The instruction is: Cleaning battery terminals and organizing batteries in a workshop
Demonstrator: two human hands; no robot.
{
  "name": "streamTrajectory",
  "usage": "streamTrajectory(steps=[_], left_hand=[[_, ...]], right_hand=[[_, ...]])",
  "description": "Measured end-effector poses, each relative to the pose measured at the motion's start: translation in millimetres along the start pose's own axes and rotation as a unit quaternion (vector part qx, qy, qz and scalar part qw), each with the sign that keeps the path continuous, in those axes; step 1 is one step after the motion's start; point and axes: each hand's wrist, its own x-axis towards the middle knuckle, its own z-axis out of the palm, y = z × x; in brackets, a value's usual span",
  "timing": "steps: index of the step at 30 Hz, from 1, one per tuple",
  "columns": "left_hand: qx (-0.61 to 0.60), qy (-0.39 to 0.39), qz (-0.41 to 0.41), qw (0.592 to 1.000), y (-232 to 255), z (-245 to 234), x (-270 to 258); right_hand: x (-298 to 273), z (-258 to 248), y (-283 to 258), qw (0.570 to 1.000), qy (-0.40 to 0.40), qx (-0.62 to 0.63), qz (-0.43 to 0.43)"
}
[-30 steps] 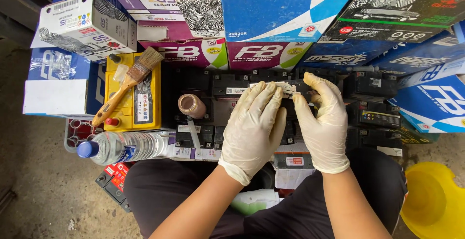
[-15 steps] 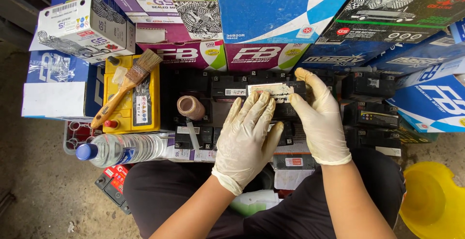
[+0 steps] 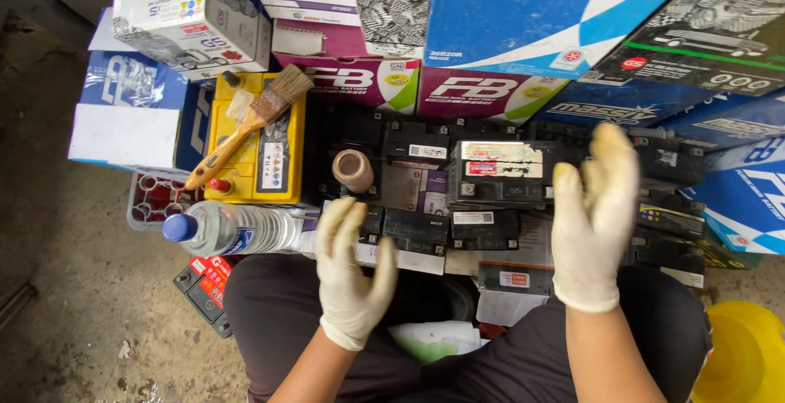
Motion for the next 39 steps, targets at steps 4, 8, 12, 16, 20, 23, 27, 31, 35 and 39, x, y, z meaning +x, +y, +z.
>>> streamTrajectory(steps=[4,8,12,16,20,23,27,31,35,39], left_hand=[[0.071,0.036,-0.081,0.994,-39,-14,-9],[0.096,-0.052,-0.112,0.988,-80,-9,-20],[0.229,-0.097,-0.104,0.963,-118,10,-41],[0.228,-0.103,-0.105,0.963,-125,15,-47],[0.211,-0.136,-0.167,0.954,-136,15,-57],[0.212,-0.128,-0.197,0.949,-135,4,-56],[0.201,-0.12,-0.19,0.953,-136,-6,-56],[0.174,-0.144,-0.185,0.956,-139,-4,-56],[0.191,-0.144,-0.153,0.959,-128,-8,-44],[0.239,-0.141,-0.134,0.951,-131,-10,-46]], right_hand=[[-43,13,-20,0.953,0.078,-0.139,-0.257],[-84,71,-25,0.954,-0.146,-0.113,-0.234],[-82,139,0,0.966,-0.243,-0.035,-0.08],[-62,183,21,0.961,-0.273,-0.035,-0.021],[-58,218,66,0.963,-0.267,-0.015,-0.005],[-60,229,77,0.967,-0.251,-0.036,0.015],[-66,234,77,0.978,-0.205,-0.037,-0.005],[-62,221,51,0.979,-0.199,-0.049,-0.014],[-62,199,19,0.975,-0.214,-0.027,-0.044],[-65,179,-8,0.972,-0.232,0.002,-0.039]])
